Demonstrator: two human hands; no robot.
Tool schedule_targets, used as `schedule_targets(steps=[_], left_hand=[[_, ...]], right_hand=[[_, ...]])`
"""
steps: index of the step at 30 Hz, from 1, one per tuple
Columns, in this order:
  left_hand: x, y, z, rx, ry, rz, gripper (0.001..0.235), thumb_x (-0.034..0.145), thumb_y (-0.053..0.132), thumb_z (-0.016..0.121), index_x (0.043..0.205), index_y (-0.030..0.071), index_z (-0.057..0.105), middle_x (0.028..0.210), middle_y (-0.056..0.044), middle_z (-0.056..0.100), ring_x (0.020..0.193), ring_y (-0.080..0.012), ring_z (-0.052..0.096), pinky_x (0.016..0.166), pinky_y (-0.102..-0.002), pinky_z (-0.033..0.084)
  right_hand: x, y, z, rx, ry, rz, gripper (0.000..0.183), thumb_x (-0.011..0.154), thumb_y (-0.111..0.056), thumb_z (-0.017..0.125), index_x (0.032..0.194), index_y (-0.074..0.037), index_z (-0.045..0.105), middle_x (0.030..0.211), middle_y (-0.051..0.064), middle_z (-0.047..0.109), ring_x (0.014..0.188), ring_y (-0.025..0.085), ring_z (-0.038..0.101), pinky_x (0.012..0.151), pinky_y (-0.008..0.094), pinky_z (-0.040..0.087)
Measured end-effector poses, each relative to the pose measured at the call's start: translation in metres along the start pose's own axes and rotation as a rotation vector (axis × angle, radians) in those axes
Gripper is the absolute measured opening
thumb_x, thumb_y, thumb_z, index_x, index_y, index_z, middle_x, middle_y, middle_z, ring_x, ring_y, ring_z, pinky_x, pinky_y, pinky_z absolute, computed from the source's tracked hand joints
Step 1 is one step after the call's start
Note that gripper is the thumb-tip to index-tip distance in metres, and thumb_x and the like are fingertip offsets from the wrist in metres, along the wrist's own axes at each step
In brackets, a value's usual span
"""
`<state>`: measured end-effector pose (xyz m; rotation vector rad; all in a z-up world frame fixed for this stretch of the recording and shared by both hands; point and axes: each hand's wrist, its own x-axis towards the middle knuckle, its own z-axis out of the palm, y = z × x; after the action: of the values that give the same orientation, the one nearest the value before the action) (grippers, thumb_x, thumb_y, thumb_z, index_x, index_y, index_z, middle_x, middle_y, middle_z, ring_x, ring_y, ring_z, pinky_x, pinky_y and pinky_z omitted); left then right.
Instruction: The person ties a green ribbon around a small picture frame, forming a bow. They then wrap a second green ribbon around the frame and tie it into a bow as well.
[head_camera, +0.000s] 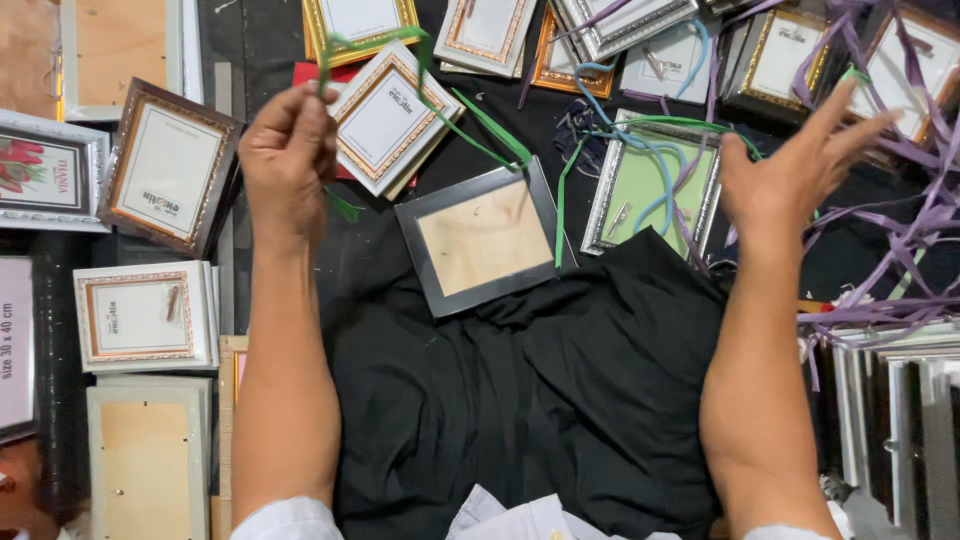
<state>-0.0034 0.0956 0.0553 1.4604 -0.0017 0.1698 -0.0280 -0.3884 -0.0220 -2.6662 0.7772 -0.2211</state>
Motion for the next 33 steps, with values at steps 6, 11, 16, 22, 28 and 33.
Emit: schedule_targets(steps=[6, 11, 16, 22, 28, 33], left_hand=[[-0.03, 0.024, 0.07, 0.506, -0.428, -0.068, 0.02, 0.098, 0.024, 0.066, 0.103, 0.009, 0.079, 0.101, 0.001, 0.078, 0.093, -0.007, 0.066, 0.078, -0.025, 0.05], [0.002, 0.014, 0.005, 0.068, 0.183, -0.095, 0.014, 0.104, 0.024, 0.065, 0.106, 0.012, 0.071, 0.065, 0.006, 0.049, 0.051, -0.0031, 0.038, 0.045, -0.02, 0.028], [0.029, -0.015, -0.09, -0.41, 0.726, -0.191, 0.016, 0.094, 0.024, 0.072, 0.104, 0.011, 0.072, 0.072, 0.005, 0.051, 0.051, -0.0061, 0.036, 0.043, -0.024, 0.022], [0.03, -0.003, -0.076, -0.212, 0.813, -0.268, 0.017, 0.089, 0.02, 0.07, 0.092, 0.005, 0.078, 0.07, 0.003, 0.057, 0.051, -0.005, 0.041, 0.041, -0.023, 0.021], [0.029, -0.004, -0.076, -0.333, 0.752, -0.272, 0.021, 0.087, 0.019, 0.071, 0.099, 0.003, 0.077, 0.073, 0.002, 0.058, 0.052, -0.006, 0.042, 0.043, -0.023, 0.02], [0.027, -0.004, -0.061, -0.271, 0.614, -0.373, 0.036, 0.087, 0.021, 0.07, 0.117, 0.005, 0.078, 0.072, 0.005, 0.058, 0.052, -0.004, 0.041, 0.043, -0.021, 0.022]], right_hand=[[-0.095, -0.138, -0.036, 0.92, -0.644, -0.71, 0.103, 0.086, -0.057, 0.073, 0.163, -0.018, 0.017, 0.165, 0.023, 0.038, 0.156, 0.036, 0.036, 0.13, 0.049, 0.024], [-0.096, -0.131, 0.032, 0.547, -1.286, -0.427, 0.076, 0.082, -0.017, 0.078, 0.151, -0.015, 0.047, 0.082, 0.01, 0.074, 0.075, 0.022, 0.075, 0.076, 0.033, 0.057], [-0.069, -0.12, 0.077, -0.305, -1.249, -0.419, 0.027, 0.09, -0.021, 0.053, 0.104, -0.02, 0.077, 0.081, 0.004, 0.077, 0.056, 0.022, 0.073, 0.07, 0.035, 0.059], [-0.049, -0.093, 0.111, -0.309, -0.892, -0.212, 0.043, 0.085, -0.035, 0.06, 0.121, -0.01, 0.065, 0.121, 0.018, 0.069, 0.111, 0.042, 0.064, 0.084, 0.053, 0.054], [-0.049, -0.083, 0.132, -0.272, -0.878, -0.099, 0.061, 0.095, -0.06, 0.059, 0.132, -0.011, 0.065, 0.116, 0.016, 0.073, 0.109, 0.039, 0.068, 0.085, 0.05, 0.054], [-0.039, -0.049, 0.184, -0.029, -0.906, -0.191, 0.04, 0.095, -0.04, 0.063, 0.072, -0.008, 0.059, 0.074, 0.015, 0.059, 0.073, 0.031, 0.057, 0.064, 0.044, 0.038]])
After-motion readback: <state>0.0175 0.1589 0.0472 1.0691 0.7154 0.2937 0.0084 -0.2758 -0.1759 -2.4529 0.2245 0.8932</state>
